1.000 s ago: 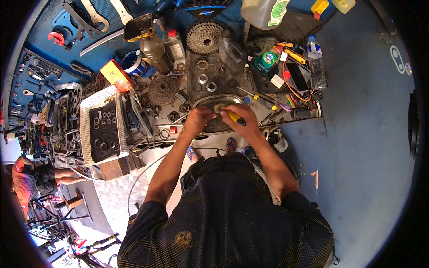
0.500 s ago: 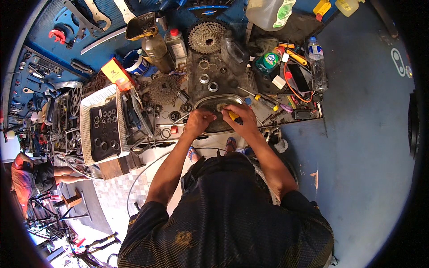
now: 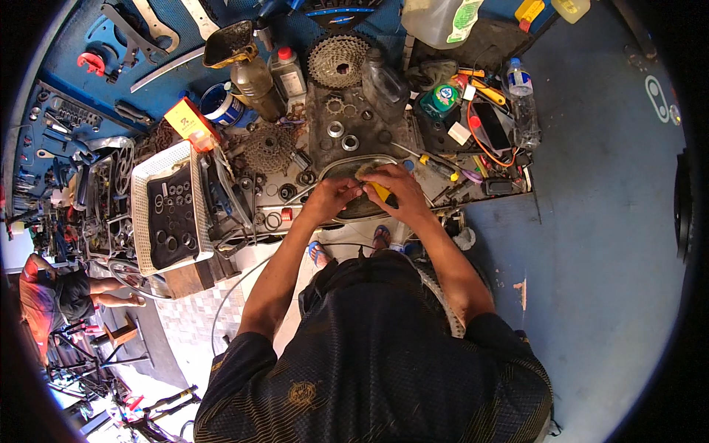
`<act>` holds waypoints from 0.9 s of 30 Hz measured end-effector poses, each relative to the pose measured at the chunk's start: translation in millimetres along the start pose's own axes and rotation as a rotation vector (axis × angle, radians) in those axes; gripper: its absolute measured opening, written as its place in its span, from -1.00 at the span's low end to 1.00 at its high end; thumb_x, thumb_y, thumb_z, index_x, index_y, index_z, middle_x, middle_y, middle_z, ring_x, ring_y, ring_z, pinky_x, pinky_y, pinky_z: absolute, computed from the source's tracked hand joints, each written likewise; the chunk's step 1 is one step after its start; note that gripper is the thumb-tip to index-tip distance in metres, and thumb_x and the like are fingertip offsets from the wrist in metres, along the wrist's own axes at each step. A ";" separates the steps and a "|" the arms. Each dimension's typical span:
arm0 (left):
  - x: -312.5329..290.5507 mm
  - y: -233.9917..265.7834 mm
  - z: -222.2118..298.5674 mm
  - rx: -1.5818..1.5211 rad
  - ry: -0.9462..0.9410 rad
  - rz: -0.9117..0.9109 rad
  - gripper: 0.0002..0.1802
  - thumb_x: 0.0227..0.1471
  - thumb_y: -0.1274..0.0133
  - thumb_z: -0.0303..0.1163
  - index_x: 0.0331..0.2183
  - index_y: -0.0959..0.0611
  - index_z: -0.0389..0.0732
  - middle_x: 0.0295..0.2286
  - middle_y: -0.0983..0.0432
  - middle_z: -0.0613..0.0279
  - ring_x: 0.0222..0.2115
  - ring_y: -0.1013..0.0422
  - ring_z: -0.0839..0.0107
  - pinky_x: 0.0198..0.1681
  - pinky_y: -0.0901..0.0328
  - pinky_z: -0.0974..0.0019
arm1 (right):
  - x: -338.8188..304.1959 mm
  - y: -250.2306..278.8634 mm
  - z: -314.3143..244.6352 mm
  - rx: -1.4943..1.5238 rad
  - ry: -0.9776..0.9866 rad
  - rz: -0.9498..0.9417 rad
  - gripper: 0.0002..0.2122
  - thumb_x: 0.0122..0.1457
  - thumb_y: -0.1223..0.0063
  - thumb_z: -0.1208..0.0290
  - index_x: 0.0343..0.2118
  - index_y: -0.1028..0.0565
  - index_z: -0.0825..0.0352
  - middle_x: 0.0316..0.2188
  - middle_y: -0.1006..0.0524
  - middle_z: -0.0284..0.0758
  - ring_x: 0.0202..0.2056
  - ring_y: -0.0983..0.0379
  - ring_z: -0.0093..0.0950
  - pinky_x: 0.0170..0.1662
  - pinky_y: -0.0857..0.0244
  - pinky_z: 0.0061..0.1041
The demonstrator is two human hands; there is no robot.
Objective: The person scrubs small bicycle parts in a metal tray using a yellow brush and water. They repeatedly rinse and scrub the parts, handling them one at a time, and place them back into the tray.
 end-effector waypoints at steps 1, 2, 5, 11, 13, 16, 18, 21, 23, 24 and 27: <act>0.3 -0.1 2.5 -0.039 -0.025 -0.001 -0.73 0.31 -0.23 -0.35 -0.07 -0.73 -0.35 -0.28 -0.70 0.13 -0.30 -0.62 0.43 -0.32 -0.61 0.28 | 0.6 -1.6 -1.2 -0.003 0.018 -0.020 -0.75 0.27 -0.33 0.18 -0.05 -0.71 0.12 -0.21 -0.69 -0.31 -0.09 -0.60 -0.21 0.03 -0.43 -0.15; 0.6 -0.7 3.7 -0.108 -0.060 -0.009 -0.73 0.32 -0.21 -0.37 -0.06 -0.71 -0.35 -0.28 -0.69 0.14 -0.29 -0.61 0.43 -0.30 -0.61 0.28 | 0.2 -2.3 -0.3 0.045 -0.022 0.006 -0.75 0.27 -0.33 0.17 -0.06 -0.71 0.12 -0.21 -0.69 -0.30 -0.10 -0.60 -0.21 0.03 -0.43 -0.15; 1.8 -3.1 -2.0 -0.137 -0.059 0.017 -0.79 0.34 -0.14 -0.44 -0.08 -0.68 -0.37 -0.28 -0.67 0.17 -0.29 -0.59 0.44 -0.29 -0.61 0.27 | -4.4 -3.1 7.4 0.068 -0.114 0.030 -0.75 0.26 -0.33 0.14 -0.09 -0.71 0.12 -0.21 -0.70 -0.30 -0.11 -0.61 -0.22 0.04 -0.43 -0.15; 2.5 -2.8 -10.2 -0.128 0.047 0.038 -0.75 0.30 -0.21 -0.40 -0.04 -0.71 -0.31 -0.42 -0.66 0.18 -0.48 -0.57 0.46 -0.39 -0.56 0.29 | -8.7 6.1 22.7 -0.019 -0.306 -0.030 -0.72 0.24 -0.34 0.08 -0.15 -0.71 0.16 -0.22 -0.71 -0.32 -0.12 -0.62 -0.24 0.08 -0.44 -0.17; 1.5 -0.6 -1.9 0.036 -0.026 0.047 -0.74 0.32 -0.14 -0.47 -0.02 -0.70 -0.38 -0.38 -0.69 0.14 -0.43 -0.58 0.44 -0.36 -0.56 0.31 | -6.3 6.4 17.2 0.095 -0.359 0.068 -0.73 0.23 -0.36 0.09 -0.14 -0.72 0.15 -0.23 -0.71 -0.33 -0.11 -0.62 -0.28 0.15 -0.42 -0.20; -0.6 1.1 6.8 0.182 -0.008 0.076 -0.74 0.34 -0.10 -0.51 -0.02 -0.70 -0.42 -0.34 -0.72 0.10 -0.37 -0.62 0.42 -0.34 -0.57 0.31 | -1.3 -3.5 1.5 0.517 -0.314 -0.079 -0.73 0.20 -0.39 0.10 -0.11 -0.73 0.08 -0.24 -0.71 -0.33 -0.12 -0.62 -0.33 0.18 -0.40 -0.20; -0.2 1.5 7.6 0.151 -0.022 0.090 -0.74 0.34 -0.09 -0.51 -0.01 -0.70 -0.43 -0.32 -0.73 0.07 -0.32 -0.64 0.41 -0.34 -0.60 0.29 | 3.0 -0.6 -3.5 0.297 -0.218 0.007 -0.77 0.21 -0.41 0.18 -0.12 -0.74 0.09 -0.26 -0.70 -0.33 -0.14 -0.60 -0.37 0.06 -0.43 -0.29; 0.3 3.0 0.0 0.016 -0.058 0.098 -0.73 0.35 -0.07 -0.51 -0.01 -0.69 -0.45 -0.28 -0.73 0.03 -0.26 -0.67 0.36 -0.34 -0.64 0.24 | 6.0 4.2 3.3 -0.032 -0.394 0.025 -0.77 0.22 -0.41 0.22 -0.13 -0.73 0.19 -0.26 -0.70 -0.30 -0.14 -0.60 -0.42 -0.03 -0.43 -0.39; 1.1 1.1 -8.6 -0.001 0.008 0.080 -0.75 0.36 -0.06 -0.52 -0.04 -0.68 -0.47 -0.26 -0.73 0.03 -0.25 -0.67 0.32 -0.33 -0.66 0.21 | 5.2 1.3 4.5 0.180 -0.323 0.015 -0.75 0.22 -0.40 0.17 -0.14 -0.74 0.18 -0.25 -0.70 -0.29 -0.13 -0.61 -0.42 -0.01 -0.44 -0.37; 1.0 -1.0 -11.4 -0.073 -0.031 0.087 -0.75 0.37 -0.05 -0.49 -0.07 -0.68 -0.47 -0.25 -0.73 0.04 -0.24 -0.67 0.31 -0.33 -0.66 0.20 | 3.9 -1.2 6.3 0.262 -0.330 0.006 -0.75 0.22 -0.40 0.15 -0.14 -0.74 0.17 -0.24 -0.71 -0.29 -0.12 -0.62 -0.42 -0.01 -0.45 -0.37; 6.4 -6.1 -17.0 -0.278 -0.036 0.080 -0.73 0.41 -0.04 -0.41 -0.12 -0.68 -0.46 -0.22 -0.71 0.06 -0.22 -0.67 0.27 -0.33 -0.67 0.17 | -1.2 -10.1 13.3 0.372 -0.463 0.060 -0.73 0.23 -0.39 0.08 -0.17 -0.74 0.16 -0.26 -0.72 -0.33 -0.13 -0.62 -0.37 0.00 -0.46 -0.36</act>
Point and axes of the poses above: each hand's wrist, its own x-axis towards the middle knuckle, its own y-axis out of the back of the hand, z = x × y, the point moved 2 cm from there along x, towards the middle knuckle
